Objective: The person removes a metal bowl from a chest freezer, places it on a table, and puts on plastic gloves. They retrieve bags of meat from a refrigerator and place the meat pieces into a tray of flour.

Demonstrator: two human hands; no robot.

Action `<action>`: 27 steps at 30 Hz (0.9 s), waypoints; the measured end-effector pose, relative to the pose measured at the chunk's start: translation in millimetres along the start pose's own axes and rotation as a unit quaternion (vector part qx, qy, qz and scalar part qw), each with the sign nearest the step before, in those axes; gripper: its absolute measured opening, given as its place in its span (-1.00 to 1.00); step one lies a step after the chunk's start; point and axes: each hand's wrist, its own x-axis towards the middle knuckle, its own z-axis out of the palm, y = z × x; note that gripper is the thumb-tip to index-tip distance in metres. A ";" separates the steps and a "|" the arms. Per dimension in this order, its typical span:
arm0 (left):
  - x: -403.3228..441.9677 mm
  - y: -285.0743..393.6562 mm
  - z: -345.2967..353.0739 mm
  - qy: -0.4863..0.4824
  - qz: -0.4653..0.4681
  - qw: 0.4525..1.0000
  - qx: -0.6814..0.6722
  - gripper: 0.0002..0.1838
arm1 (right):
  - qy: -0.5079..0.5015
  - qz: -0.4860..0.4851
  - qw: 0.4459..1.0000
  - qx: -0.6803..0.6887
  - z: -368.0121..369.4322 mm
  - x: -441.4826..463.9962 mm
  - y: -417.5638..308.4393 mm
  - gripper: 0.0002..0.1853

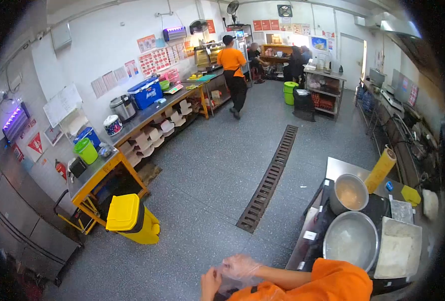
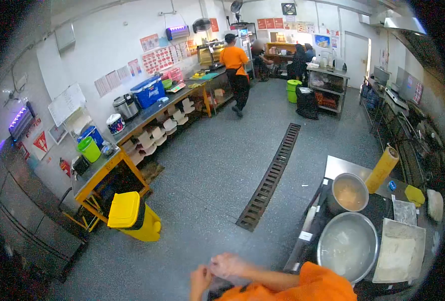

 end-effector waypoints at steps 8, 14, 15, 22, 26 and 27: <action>201.8 -49.4 -43.7 -0.045 -0.199 0.803 -0.560 -0.77 | 0.024 0.124 0.992 0.028 -88.2 140.1 -15.1 -0.58; 328.8 87.4 -29.4 -0.229 -0.249 0.769 -0.543 -0.82 | 0.242 0.258 0.935 0.004 -130.8 171.3 35.8 -0.56; 350.3 103.9 -10.4 -0.236 -0.245 0.771 -0.538 -0.82 | 0.249 0.263 0.932 0.007 -136.2 183.0 61.6 -0.56; 507.4 233.7 82.0 -0.236 -0.026 0.858 -0.455 -0.73 | 0.383 0.312 0.868 0.045 -254.8 226.2 259.6 -0.68; 598.3 280.6 127.1 -0.200 -0.010 0.904 -0.377 -0.73 | 0.352 0.385 0.851 0.063 -347.3 233.6 314.8 -0.68; 616.9 293.6 135.5 -0.242 -0.038 0.895 -0.373 -0.73 | 0.340 0.358 0.870 0.011 -363.6 233.1 328.5 -0.69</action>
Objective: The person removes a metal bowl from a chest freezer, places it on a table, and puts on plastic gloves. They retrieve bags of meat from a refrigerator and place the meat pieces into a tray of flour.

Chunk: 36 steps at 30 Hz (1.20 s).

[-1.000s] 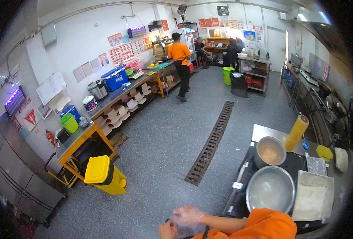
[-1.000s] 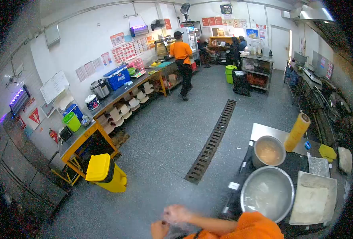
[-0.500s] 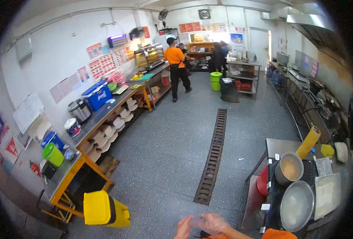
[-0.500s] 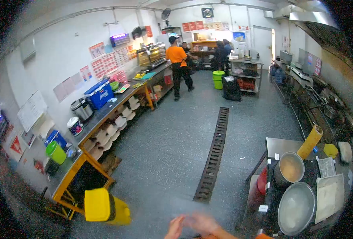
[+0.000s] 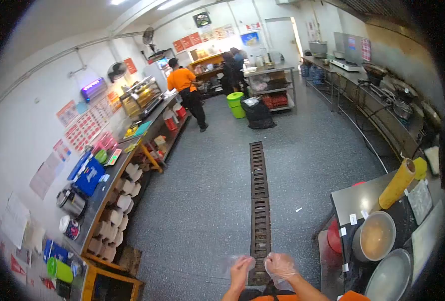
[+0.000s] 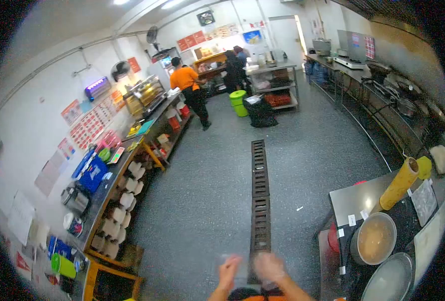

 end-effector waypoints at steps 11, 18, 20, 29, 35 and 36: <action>256.3 64.6 144.6 -0.096 -0.027 0.993 -0.064 -0.73 | 0.117 0.004 0.993 0.010 -56.8 265.8 81.1 -0.64; 490.6 89.2 268.8 -0.247 0.160 0.844 0.448 -0.67 | 0.002 0.004 0.997 -0.074 -106.8 425.8 148.9 -0.67; 519.2 129.3 328.3 -0.265 0.082 0.904 0.325 -0.53 | -0.011 0.068 0.998 0.008 -138.8 470.3 179.8 -0.67; 623.5 161.7 596.8 -0.554 -0.308 0.762 0.132 -0.23 | 0.200 0.116 0.965 -0.126 -271.1 543.1 340.1 -0.80; 647.2 204.7 808.5 -0.510 -0.176 0.838 0.078 -0.19 | 0.115 0.201 0.951 0.206 -440.5 568.7 452.6 -0.79; 659.9 220.8 830.5 -0.491 -0.248 0.834 -0.042 -0.12 | 0.137 0.233 0.911 0.313 -467.2 590.1 463.9 -0.78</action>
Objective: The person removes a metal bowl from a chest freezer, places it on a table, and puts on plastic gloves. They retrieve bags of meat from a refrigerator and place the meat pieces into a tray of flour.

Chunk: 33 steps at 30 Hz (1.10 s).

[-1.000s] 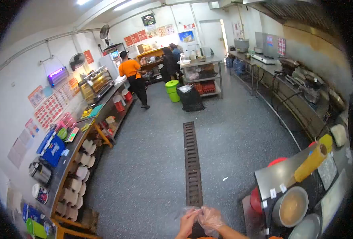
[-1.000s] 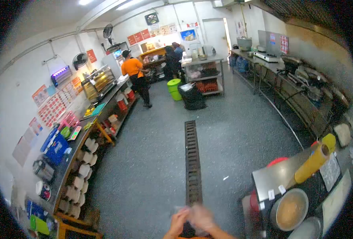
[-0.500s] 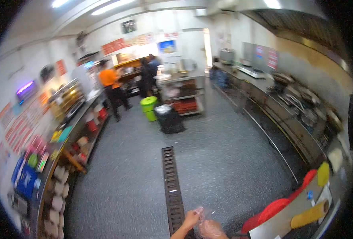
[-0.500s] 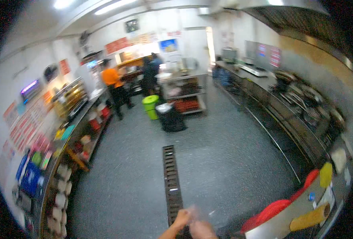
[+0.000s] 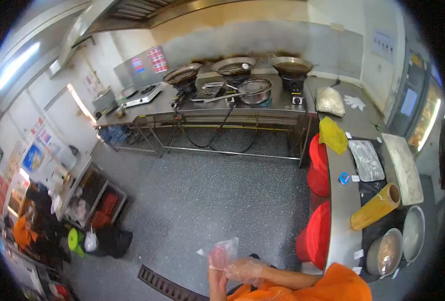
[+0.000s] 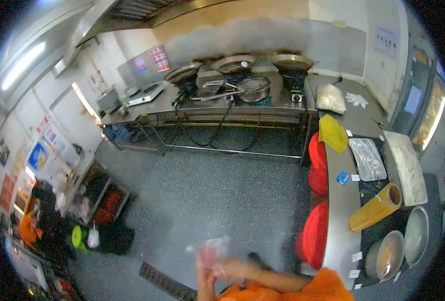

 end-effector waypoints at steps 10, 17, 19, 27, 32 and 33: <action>243.4 155.2 11.2 -0.033 -0.011 0.992 -0.118 0.00 | -0.084 0.094 0.991 0.036 -138.2 256.5 -40.1 -0.68; 440.7 259.5 2.4 -0.013 -0.052 0.988 0.146 0.04 | -0.003 -0.079 0.996 -0.042 -207.6 459.8 -14.7 -0.69; 504.1 292.5 22.7 -0.109 -0.080 0.970 0.201 0.08 | 0.046 -0.248 0.957 -0.142 -246.2 503.0 -18.6 -0.72; 697.4 354.2 115.0 -0.162 -0.226 0.938 0.206 0.14 | 0.129 -0.109 0.984 0.054 -333.6 654.5 72.9 -0.71; 792.6 380.3 181.3 -0.234 -0.220 0.928 0.188 0.10 | 0.278 -0.185 0.937 0.101 -379.6 759.1 113.5 -0.68; 828.9 375.5 179.1 -0.230 -0.216 0.933 0.172 0.12 | 0.301 -0.202 0.918 0.162 -397.2 784.1 122.0 -0.66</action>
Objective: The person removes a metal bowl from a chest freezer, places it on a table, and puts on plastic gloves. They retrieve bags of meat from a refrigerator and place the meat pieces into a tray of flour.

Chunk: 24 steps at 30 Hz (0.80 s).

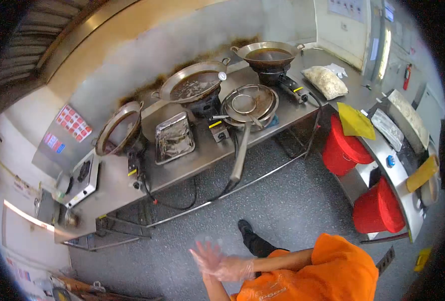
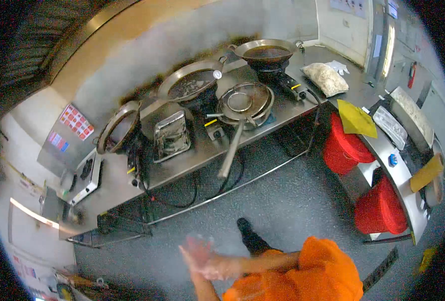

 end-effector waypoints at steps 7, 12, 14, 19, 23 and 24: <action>147.1 98.6 -64.3 0.107 0.033 0.992 -0.061 0.19 | -0.091 -0.135 0.917 -0.363 -127.3 171.7 -62.5 -0.58; 198.1 169.3 -8.8 0.060 -0.040 0.997 -0.021 0.21 | -0.063 -0.010 0.986 -0.154 -185.0 231.2 -73.5 -0.61; 231.6 177.4 35.1 0.072 -0.034 0.996 -0.027 0.21 | -0.031 0.028 0.993 -0.113 -201.3 241.0 -74.3 -0.63; 307.7 207.8 53.9 0.050 -0.047 0.997 -0.030 0.07 | 0.054 0.122 0.988 -0.078 -230.5 252.5 -48.6 -0.64; 362.3 216.0 55.6 -0.033 -0.058 0.994 0.082 -0.11 | 0.110 0.199 0.973 -0.032 -246.3 261.2 -14.8 -0.65; 380.7 212.7 39.4 -0.089 -0.044 0.989 0.114 -0.17 | 0.095 0.209 0.973 0.000 -254.9 268.9 -10.6 -0.64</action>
